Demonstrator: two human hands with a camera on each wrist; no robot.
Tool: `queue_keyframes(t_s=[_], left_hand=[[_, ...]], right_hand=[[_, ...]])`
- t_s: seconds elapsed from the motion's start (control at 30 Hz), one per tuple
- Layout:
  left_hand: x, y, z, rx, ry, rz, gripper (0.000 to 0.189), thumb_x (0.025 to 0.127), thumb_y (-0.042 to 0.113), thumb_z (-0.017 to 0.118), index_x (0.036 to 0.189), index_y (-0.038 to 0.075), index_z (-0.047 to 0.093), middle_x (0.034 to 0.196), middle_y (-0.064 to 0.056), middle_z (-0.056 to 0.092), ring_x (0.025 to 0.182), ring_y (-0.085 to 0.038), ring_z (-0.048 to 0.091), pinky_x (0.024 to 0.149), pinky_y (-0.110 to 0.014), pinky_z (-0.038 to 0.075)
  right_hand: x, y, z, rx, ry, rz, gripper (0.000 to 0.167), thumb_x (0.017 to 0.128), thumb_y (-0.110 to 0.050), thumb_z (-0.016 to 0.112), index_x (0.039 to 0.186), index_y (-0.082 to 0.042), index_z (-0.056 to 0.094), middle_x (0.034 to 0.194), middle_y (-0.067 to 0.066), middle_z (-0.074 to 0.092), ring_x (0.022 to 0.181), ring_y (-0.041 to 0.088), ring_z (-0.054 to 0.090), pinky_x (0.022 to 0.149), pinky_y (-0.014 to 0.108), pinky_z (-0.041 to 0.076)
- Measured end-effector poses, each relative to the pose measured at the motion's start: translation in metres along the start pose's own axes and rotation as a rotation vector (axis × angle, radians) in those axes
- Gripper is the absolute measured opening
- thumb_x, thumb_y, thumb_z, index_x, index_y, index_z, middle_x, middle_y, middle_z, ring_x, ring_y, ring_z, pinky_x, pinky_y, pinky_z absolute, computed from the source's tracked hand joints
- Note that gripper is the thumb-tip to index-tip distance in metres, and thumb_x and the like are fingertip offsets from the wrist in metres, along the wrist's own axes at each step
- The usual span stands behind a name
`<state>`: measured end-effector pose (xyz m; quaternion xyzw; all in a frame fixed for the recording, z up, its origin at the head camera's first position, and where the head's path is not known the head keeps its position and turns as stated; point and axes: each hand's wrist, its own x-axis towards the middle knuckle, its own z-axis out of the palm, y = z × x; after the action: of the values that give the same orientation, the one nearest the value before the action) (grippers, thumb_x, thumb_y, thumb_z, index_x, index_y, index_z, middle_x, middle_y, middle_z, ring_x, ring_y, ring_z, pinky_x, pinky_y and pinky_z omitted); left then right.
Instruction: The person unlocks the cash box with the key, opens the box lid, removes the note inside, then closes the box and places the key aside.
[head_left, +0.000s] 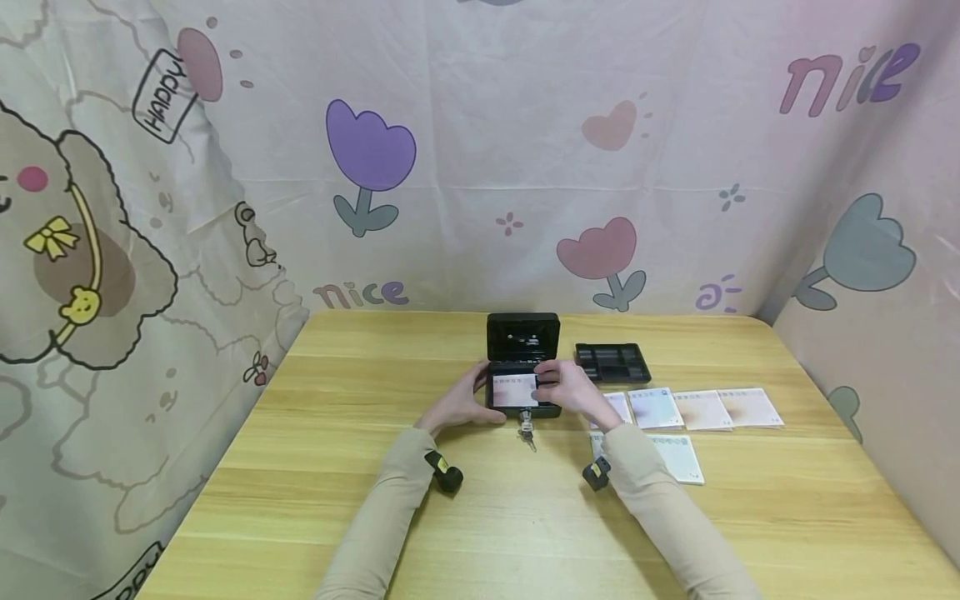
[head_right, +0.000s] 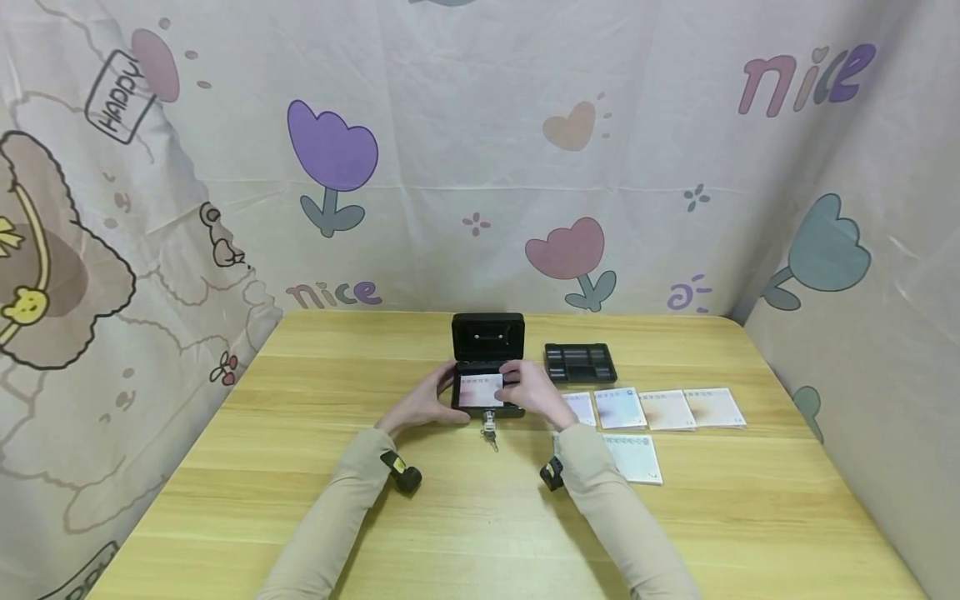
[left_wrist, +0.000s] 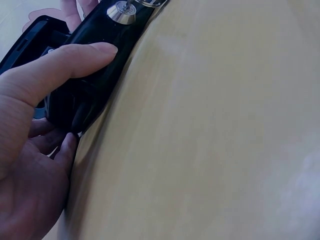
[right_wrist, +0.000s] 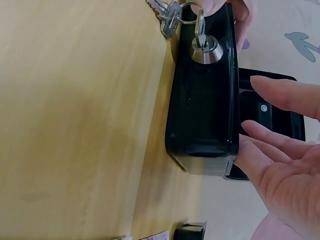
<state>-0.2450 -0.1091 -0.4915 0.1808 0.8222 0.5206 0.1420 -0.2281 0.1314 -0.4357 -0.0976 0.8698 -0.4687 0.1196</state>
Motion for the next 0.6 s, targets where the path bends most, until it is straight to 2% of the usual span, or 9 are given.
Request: queue_keyframes(t_s=[0.2,0.4,0.6], left_hand=[[0.0007,-0.0005,-0.0002,0.002,-0.001,0.005,0.115,0.070,0.014,0.091,0.158,-0.003,0.018,0.165,-0.024,0.023,0.152,-0.038,0.030,0.128,-0.047,0.026],[0.0009,-0.0012,-0.0003,0.002,-0.003,0.003,0.114,0.071,0.014,0.090,0.158,-0.002,0.018,0.166,-0.024,0.023,0.152,-0.038,0.030,0.128,-0.046,0.026],[0.0005,-0.0008,-0.0003,-0.008,-0.003,0.008,0.114,0.071,0.014,0.090,0.158,-0.003,0.018,0.165,-0.024,0.023,0.153,-0.038,0.029,0.128,-0.047,0.026]], right_hand=[[0.0039,-0.0014,0.0015,-0.005,-0.046,0.032,0.055,0.086,-0.006,0.073,0.137,0.006,0.054,0.144,0.028,0.055,0.136,0.040,0.053,0.111,0.047,0.051],[0.0064,-0.0011,0.0022,0.038,-0.098,0.051,0.058,0.087,-0.002,0.072,0.140,0.008,0.050,0.147,0.031,0.050,0.133,0.041,0.056,0.109,0.045,0.052],[0.0070,0.0014,0.0019,0.055,-0.101,0.031,0.060,0.085,-0.003,0.073,0.140,0.008,0.050,0.148,0.029,0.051,0.139,0.041,0.049,0.112,0.047,0.050]])
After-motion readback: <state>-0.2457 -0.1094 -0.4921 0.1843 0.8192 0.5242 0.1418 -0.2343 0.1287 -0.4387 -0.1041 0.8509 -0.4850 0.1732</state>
